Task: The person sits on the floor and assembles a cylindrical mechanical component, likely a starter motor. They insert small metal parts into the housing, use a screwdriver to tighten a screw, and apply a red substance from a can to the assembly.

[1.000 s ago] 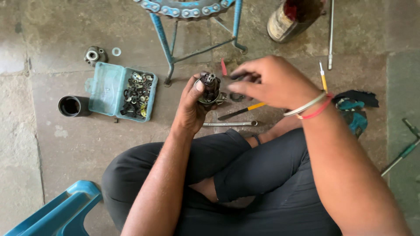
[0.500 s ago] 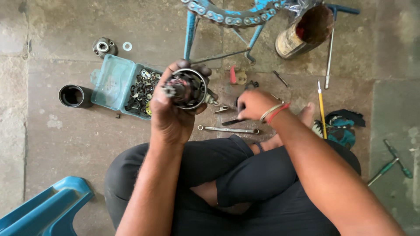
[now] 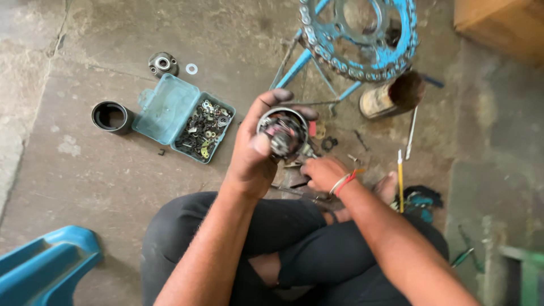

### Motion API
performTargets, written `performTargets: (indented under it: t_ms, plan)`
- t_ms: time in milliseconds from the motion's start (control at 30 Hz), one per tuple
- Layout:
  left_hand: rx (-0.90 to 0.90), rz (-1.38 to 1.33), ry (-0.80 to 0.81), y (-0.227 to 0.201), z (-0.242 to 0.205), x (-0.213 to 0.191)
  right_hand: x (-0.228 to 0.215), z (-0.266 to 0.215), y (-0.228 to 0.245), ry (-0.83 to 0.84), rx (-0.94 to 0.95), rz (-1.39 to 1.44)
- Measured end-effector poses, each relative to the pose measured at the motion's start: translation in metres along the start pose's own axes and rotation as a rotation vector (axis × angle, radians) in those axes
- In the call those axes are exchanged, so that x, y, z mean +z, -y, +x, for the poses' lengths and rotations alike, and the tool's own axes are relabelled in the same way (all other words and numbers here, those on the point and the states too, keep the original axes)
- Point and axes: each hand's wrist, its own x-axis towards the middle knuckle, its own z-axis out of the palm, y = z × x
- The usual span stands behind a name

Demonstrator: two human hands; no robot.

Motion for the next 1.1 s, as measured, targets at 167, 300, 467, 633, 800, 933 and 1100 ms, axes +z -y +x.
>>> performTargets:
  t_ms: [167,300,467,633,800,933,1100]
  plan:
    - [0.029,0.133,0.099,-0.017,-0.008,0.003,-0.021,-0.002,0.029,0.118,0.140,0.000]
    - [0.000,0.135,0.068,-0.027,-0.012,0.007,-0.061,-0.003,0.049,-0.554,-0.148,-0.013]
    - [0.028,0.208,-0.042,-0.026,-0.010,0.004,-0.134,-0.054,0.056,-0.407,0.317,0.757]
    - [0.042,0.259,-0.140,-0.021,-0.004,0.001,-0.155,-0.126,0.036,-0.779,-0.259,1.659]
    - [0.031,0.327,-0.214,-0.012,-0.001,0.007,-0.151,-0.127,0.041,-0.724,-0.639,1.825]
    - [-0.008,0.396,-0.258,-0.005,0.002,0.010,-0.148,-0.119,0.073,-0.862,-0.393,1.304]
    - [-0.039,0.455,-0.269,0.000,0.005,0.012,-0.156,-0.115,0.097,-0.812,-0.397,1.171]
